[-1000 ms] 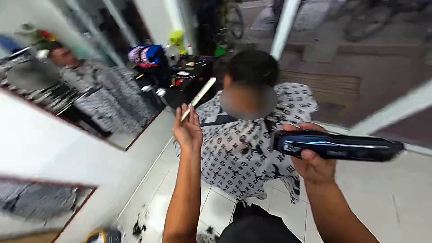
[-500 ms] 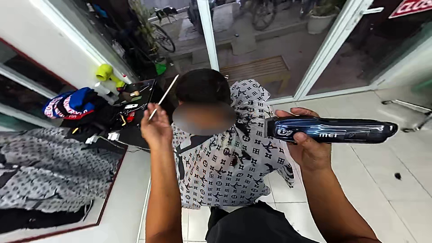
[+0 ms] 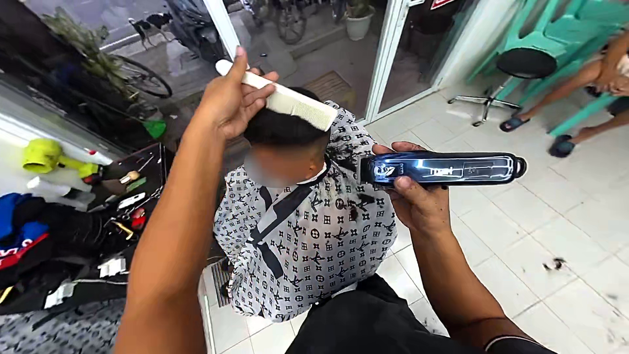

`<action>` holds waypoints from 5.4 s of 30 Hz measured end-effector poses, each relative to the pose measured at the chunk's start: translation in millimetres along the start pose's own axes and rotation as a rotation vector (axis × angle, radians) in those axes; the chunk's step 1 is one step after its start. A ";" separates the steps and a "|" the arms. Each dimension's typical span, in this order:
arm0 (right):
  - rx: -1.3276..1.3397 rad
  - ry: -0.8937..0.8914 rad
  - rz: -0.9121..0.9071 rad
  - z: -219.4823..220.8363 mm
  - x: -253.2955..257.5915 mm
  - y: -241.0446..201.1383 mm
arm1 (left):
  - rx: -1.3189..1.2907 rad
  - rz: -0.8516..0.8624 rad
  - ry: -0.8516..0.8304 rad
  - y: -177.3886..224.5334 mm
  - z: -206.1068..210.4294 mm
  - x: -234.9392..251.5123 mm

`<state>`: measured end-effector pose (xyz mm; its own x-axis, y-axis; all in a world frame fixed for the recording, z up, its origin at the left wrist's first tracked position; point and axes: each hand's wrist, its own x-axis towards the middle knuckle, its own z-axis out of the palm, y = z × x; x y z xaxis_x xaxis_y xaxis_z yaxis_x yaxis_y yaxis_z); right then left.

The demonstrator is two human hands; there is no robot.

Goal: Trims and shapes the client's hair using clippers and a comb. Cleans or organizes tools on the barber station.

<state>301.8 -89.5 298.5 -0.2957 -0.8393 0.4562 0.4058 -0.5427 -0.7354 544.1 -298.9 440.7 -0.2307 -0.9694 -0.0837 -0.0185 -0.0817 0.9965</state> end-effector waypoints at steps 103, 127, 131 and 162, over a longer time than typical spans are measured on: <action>-0.437 -0.020 -0.359 60.3 57.6 70.2 | -0.351 0.545 -0.403 -169.3 -79.9 -40.5; -0.386 -0.014 -0.374 49.9 41.4 81.1 | -0.291 0.525 -0.400 -188.8 -88.6 -50.4; -0.415 0.038 -0.349 51.7 42.2 82.7 | -0.339 0.652 -0.423 -172.9 -71.8 -43.3; -0.385 -0.080 -0.387 61.3 33.2 99.7 | -0.250 0.703 -0.385 -176.6 -64.9 -62.1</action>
<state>385.5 -173.5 271.1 -0.2881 -0.5887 0.7553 -0.0693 -0.7738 -0.6296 624.8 -239.3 269.8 -0.4248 -0.6708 0.6079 0.4597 0.4186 0.7832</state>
